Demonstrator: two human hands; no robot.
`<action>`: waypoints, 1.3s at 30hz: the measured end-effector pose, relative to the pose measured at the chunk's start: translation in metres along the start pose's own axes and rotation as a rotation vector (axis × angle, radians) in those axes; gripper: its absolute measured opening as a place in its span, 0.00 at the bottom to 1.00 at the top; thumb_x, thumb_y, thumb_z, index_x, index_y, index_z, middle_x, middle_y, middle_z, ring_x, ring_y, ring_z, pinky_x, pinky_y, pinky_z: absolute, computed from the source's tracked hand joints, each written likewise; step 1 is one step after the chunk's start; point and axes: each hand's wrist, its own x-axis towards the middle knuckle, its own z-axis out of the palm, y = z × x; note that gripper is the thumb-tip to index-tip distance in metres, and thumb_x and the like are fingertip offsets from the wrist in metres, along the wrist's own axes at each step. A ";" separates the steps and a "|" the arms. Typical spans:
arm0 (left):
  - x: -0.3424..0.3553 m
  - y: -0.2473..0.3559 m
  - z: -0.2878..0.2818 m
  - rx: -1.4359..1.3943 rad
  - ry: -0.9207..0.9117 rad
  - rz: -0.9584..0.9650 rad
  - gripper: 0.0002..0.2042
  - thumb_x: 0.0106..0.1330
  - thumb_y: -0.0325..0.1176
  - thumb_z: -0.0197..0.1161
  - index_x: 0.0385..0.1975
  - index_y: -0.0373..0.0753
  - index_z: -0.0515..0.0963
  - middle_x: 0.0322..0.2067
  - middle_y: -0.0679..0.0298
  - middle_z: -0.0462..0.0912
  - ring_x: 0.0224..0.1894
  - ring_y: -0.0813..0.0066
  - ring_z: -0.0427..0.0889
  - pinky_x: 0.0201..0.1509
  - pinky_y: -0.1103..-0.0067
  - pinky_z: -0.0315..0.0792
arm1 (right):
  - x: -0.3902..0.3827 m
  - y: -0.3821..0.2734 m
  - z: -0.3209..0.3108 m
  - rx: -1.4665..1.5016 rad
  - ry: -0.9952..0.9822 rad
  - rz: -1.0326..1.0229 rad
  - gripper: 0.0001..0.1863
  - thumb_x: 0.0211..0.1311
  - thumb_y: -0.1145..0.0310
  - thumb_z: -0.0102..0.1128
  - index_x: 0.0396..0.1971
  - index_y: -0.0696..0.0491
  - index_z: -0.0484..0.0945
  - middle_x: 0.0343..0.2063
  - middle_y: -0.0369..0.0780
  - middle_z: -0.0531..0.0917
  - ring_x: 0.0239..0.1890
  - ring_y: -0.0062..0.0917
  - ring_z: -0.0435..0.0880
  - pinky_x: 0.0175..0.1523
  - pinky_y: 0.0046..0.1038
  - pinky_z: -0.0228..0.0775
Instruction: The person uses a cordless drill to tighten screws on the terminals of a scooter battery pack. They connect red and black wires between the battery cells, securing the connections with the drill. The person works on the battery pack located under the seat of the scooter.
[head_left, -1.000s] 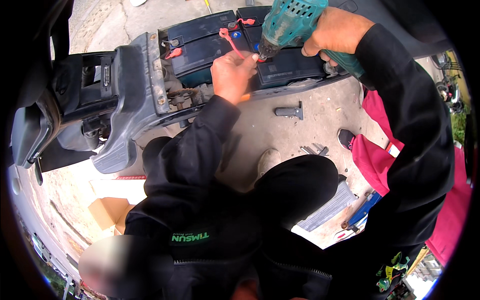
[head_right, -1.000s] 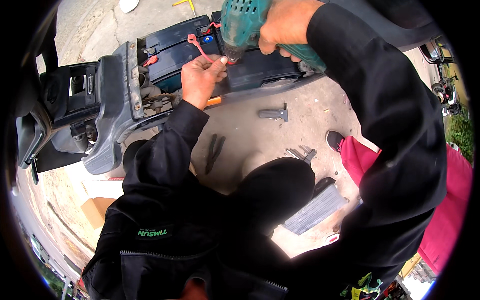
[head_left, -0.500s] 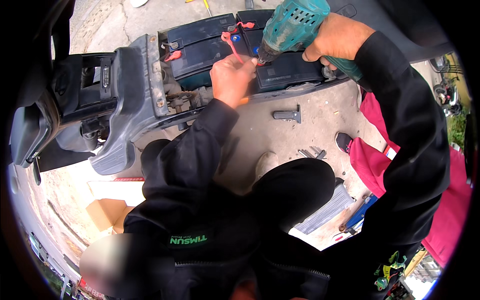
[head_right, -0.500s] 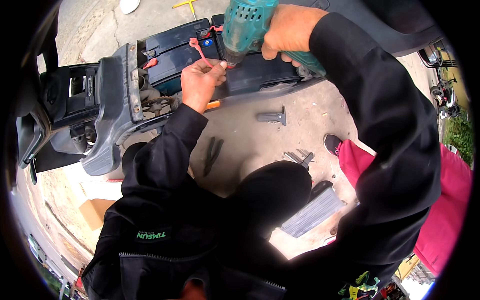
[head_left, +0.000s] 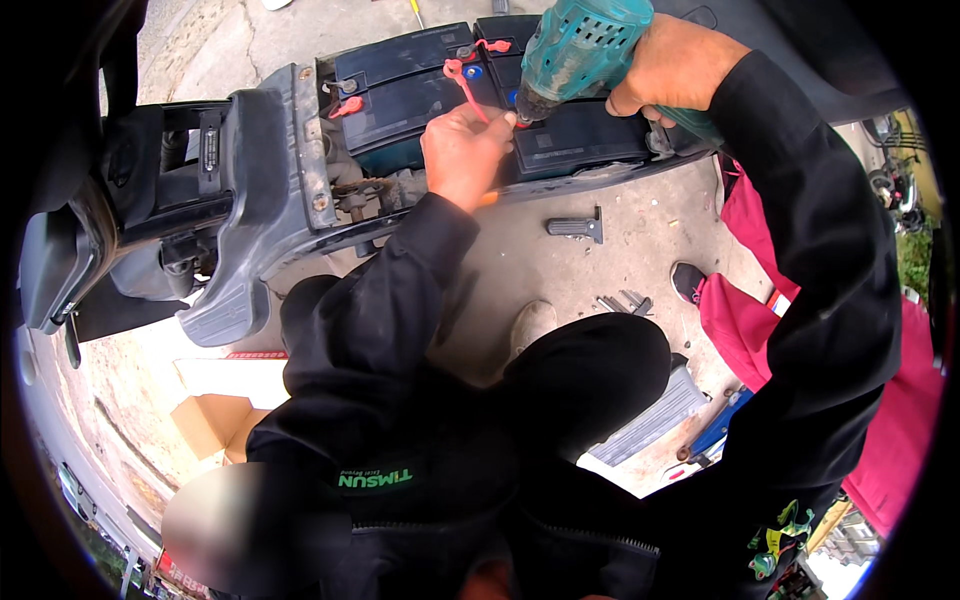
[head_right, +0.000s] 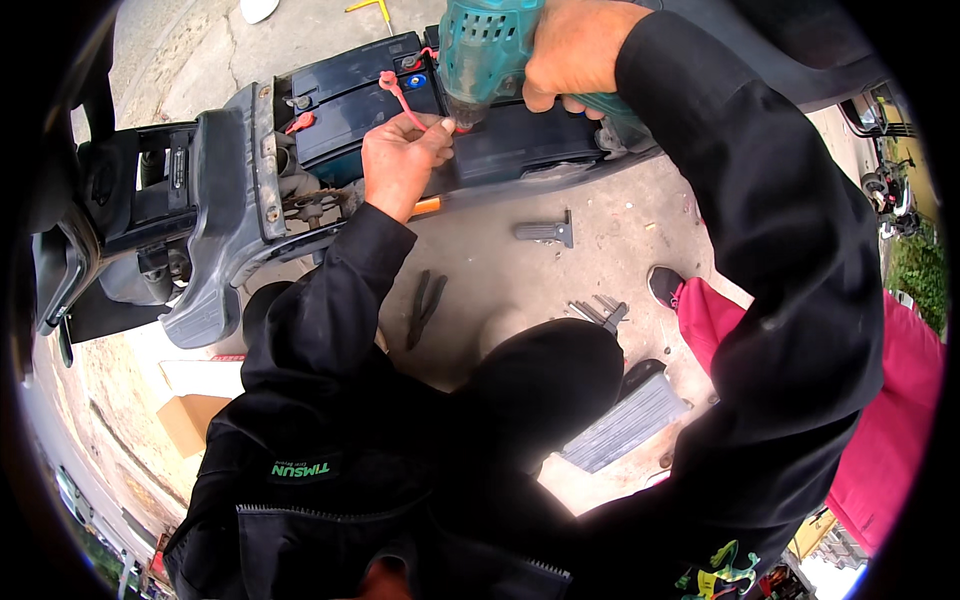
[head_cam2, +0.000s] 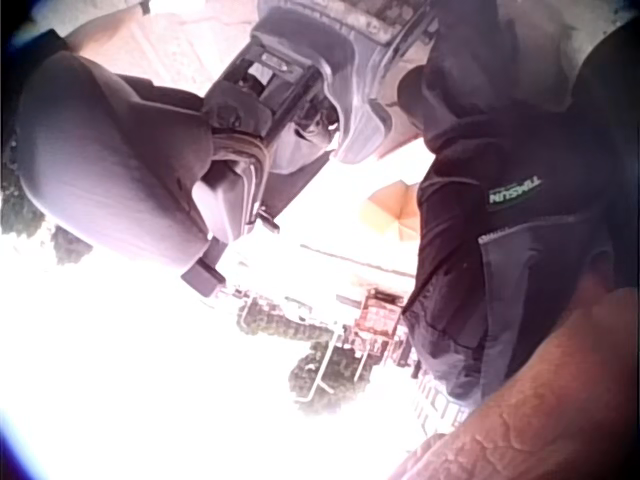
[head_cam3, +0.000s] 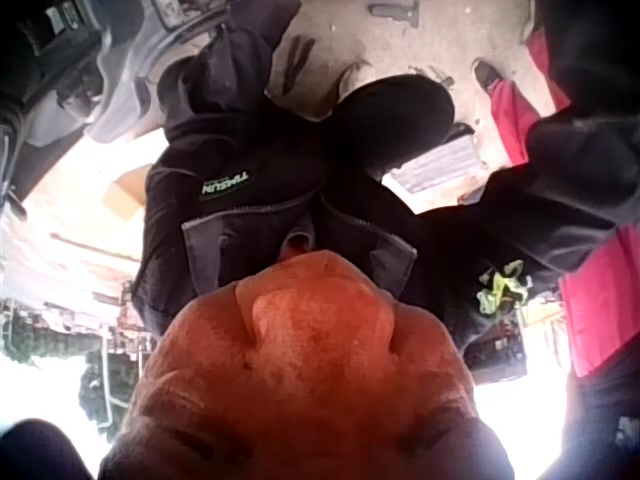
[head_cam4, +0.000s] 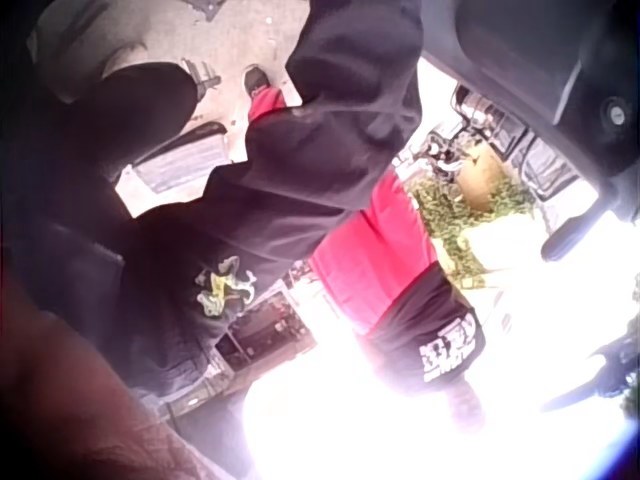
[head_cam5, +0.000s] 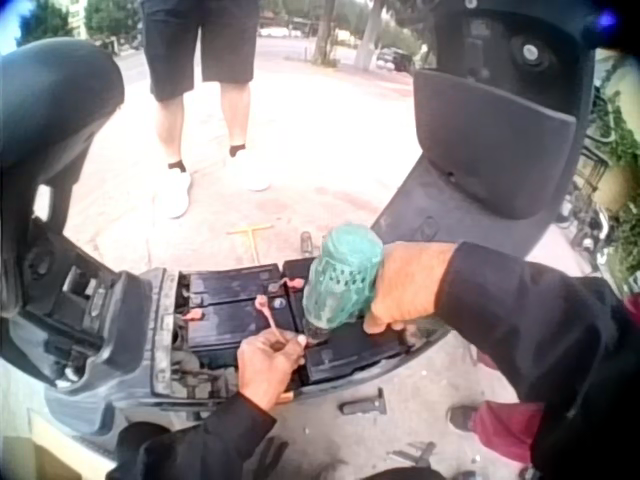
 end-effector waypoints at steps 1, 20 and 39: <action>0.001 0.000 -0.001 0.019 -0.003 -0.002 0.07 0.58 0.30 0.69 0.29 0.32 0.84 0.20 0.62 0.85 0.22 0.83 0.82 0.29 0.83 0.74 | 0.002 -0.001 -0.001 -0.049 0.011 -0.016 0.10 0.45 0.70 0.69 0.25 0.60 0.80 0.17 0.41 0.81 0.17 0.27 0.80 0.26 0.30 0.73; 0.002 -0.009 -0.002 0.054 -0.009 0.034 0.07 0.59 0.31 0.67 0.30 0.33 0.84 0.20 0.62 0.85 0.23 0.79 0.83 0.32 0.80 0.75 | 0.043 -0.001 -0.021 -0.656 0.164 -0.628 0.17 0.41 0.69 0.72 0.35 0.55 0.82 0.28 0.45 0.85 0.29 0.38 0.83 0.36 0.34 0.75; -0.006 0.003 -0.006 0.112 -0.028 0.024 0.19 0.69 0.43 0.62 0.32 0.28 0.81 0.26 0.57 0.85 0.24 0.76 0.84 0.30 0.81 0.76 | -0.133 0.067 0.062 -0.123 0.902 -0.397 0.18 0.48 0.71 0.75 0.41 0.54 0.82 0.36 0.41 0.85 0.39 0.35 0.82 0.47 0.33 0.72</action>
